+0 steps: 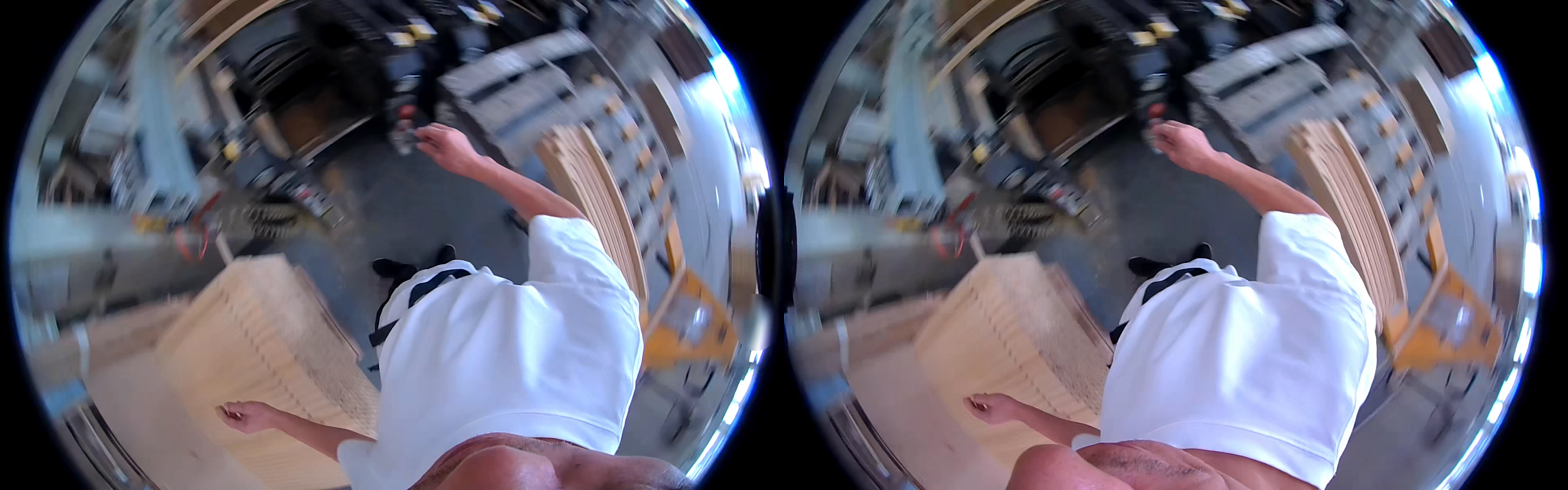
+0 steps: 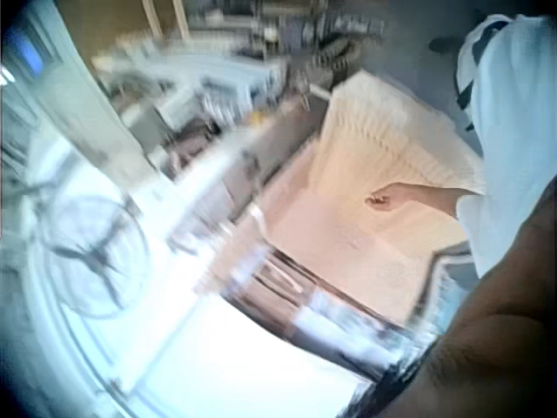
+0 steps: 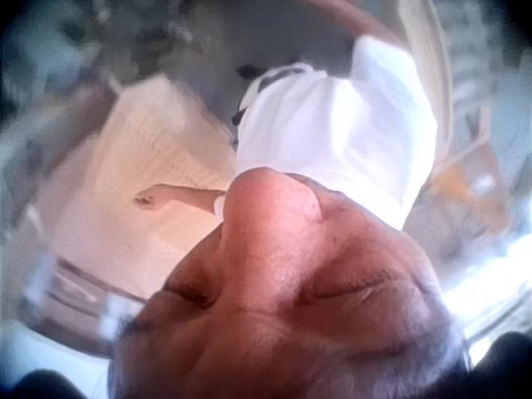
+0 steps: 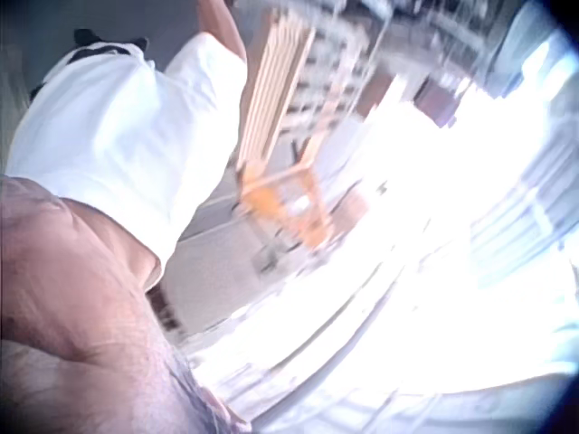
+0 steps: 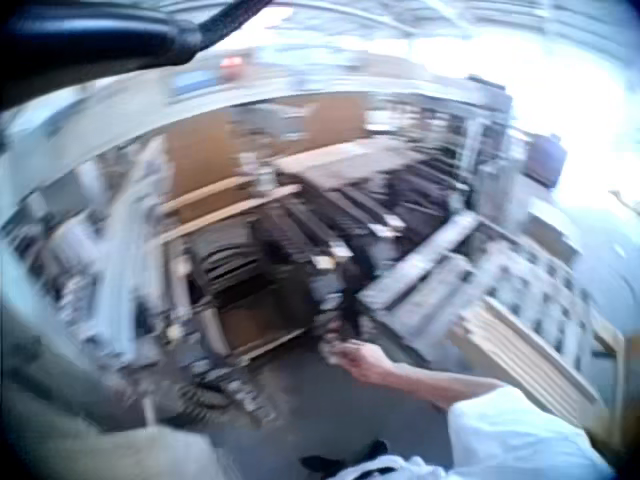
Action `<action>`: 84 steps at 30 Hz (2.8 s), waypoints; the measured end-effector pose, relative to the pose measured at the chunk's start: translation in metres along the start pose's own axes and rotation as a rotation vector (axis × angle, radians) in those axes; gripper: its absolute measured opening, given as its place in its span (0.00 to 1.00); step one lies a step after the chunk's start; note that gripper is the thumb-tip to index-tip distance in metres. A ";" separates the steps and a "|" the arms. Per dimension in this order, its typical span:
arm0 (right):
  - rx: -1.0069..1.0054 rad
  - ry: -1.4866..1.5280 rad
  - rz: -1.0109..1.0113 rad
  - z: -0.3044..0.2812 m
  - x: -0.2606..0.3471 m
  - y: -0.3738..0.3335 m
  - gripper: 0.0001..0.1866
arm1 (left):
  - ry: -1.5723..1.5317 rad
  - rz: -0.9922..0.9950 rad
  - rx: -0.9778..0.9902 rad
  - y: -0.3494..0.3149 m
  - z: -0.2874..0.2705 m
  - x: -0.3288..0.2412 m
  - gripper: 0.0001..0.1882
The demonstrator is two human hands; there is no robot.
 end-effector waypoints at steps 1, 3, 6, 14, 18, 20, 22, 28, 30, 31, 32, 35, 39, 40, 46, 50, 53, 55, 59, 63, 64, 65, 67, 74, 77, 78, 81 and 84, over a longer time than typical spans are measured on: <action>-0.095 -0.049 0.013 -0.035 -0.019 -0.016 0.15 | -0.098 0.065 0.103 -0.022 0.024 -0.034 0.13; -0.251 -0.138 0.020 -0.091 -0.044 -0.056 0.14 | -0.266 0.180 0.283 -0.067 0.062 -0.074 0.12; -0.443 -0.356 0.154 -0.187 -0.100 -0.148 0.16 | -0.336 0.429 0.646 -0.158 0.146 -0.135 0.12; -0.684 -0.929 0.826 -0.353 -0.210 -0.410 0.23 | -0.493 0.357 1.311 -0.363 0.203 -0.249 0.13; -0.700 -0.802 0.800 -0.358 -0.238 -0.466 0.19 | -0.425 0.430 1.354 -0.384 0.220 -0.270 0.11; -0.687 -0.734 0.761 -0.360 -0.235 -0.459 0.16 | -0.457 0.425 1.364 -0.384 0.248 -0.264 0.10; -0.718 -0.792 0.639 -0.363 -0.232 -0.465 0.14 | -0.388 0.516 1.341 -0.384 0.262 -0.282 0.10; -0.679 -0.737 0.543 -0.369 -0.174 -0.380 0.17 | -0.391 0.640 1.247 -0.360 0.297 -0.353 0.10; -0.666 -0.684 0.496 -0.368 -0.151 -0.339 0.18 | -0.369 0.655 1.216 -0.347 0.340 -0.376 0.10; -0.661 -0.646 0.475 -0.365 -0.139 -0.315 0.18 | -0.358 0.663 1.199 -0.338 0.363 -0.390 0.10; -0.657 -0.607 0.455 -0.361 -0.125 -0.291 0.18 | -0.404 0.666 1.153 -0.329 0.385 -0.409 0.09; -0.604 -0.528 0.338 -0.334 -0.069 -0.204 0.19 | -0.440 0.772 1.017 -0.292 0.467 -0.478 0.09; -0.594 -0.445 0.329 -0.298 -0.030 -0.100 0.20 | -0.274 0.804 0.873 -0.226 0.580 -0.577 0.13; -0.593 -0.424 0.396 -0.286 -0.017 -0.079 0.21 | -0.215 0.872 0.850 -0.223 0.593 -0.608 0.14; -0.528 -0.243 0.417 -0.237 0.032 0.037 0.21 | 0.165 1.072 0.784 -0.177 0.691 -0.716 0.32; -0.391 -0.295 0.398 -0.217 0.054 0.103 0.24 | 0.221 1.159 0.752 -0.178 0.721 -0.736 0.30; -0.327 -0.350 0.310 -0.207 0.054 0.152 0.25 | 0.148 1.263 0.884 -0.193 0.720 -0.736 0.25; -0.265 -0.398 0.194 -0.199 0.054 0.193 0.25 | -0.013 1.303 0.981 -0.208 0.697 -0.725 0.21; -0.072 -0.394 0.082 -0.166 0.044 0.292 0.25 | -0.178 1.303 1.213 -0.261 0.591 -0.675 0.18; 0.081 -0.391 -0.171 -0.105 0.030 0.399 0.22 | -0.318 1.281 1.459 -0.310 0.494 -0.621 0.19; 0.115 -0.401 -0.260 -0.084 0.039 0.426 0.21 | -0.299 1.282 1.524 -0.320 0.480 -0.608 0.19; 0.166 -0.428 -0.275 -0.061 0.040 0.454 0.21 | -0.359 1.236 1.551 -0.326 0.466 -0.597 0.19; 0.212 -0.460 -0.348 -0.020 0.040 0.501 0.22 | -0.391 1.177 1.621 -0.330 0.440 -0.580 0.18; 0.238 -0.499 -0.505 0.106 0.032 0.611 0.21 | -0.024 1.083 1.638 -0.299 0.409 -0.526 0.17; 0.150 -0.607 -0.461 0.117 0.019 0.646 0.15 | 0.082 0.906 1.606 -0.281 0.393 -0.496 0.18; 0.088 -0.623 -0.440 0.116 0.012 0.659 0.11 | 0.112 0.835 1.585 -0.271 0.387 -0.486 0.19; 0.039 -0.571 -0.387 0.106 0.003 0.680 0.10 | 0.211 0.651 1.548 -0.249 0.364 -0.450 0.21; -0.001 -0.547 -0.488 0.104 0.003 0.679 0.10 | 0.293 0.539 1.510 -0.237 0.337 -0.428 0.22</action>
Point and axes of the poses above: each hand's wrist, its own y-axis towards the middle knuckle, its own z-axis out of the palm, x = y × z, the point moved 9 cm from there along y, towards the middle knuckle, and after that the axes turned 10 degrees about y, right-handed, at the moved point
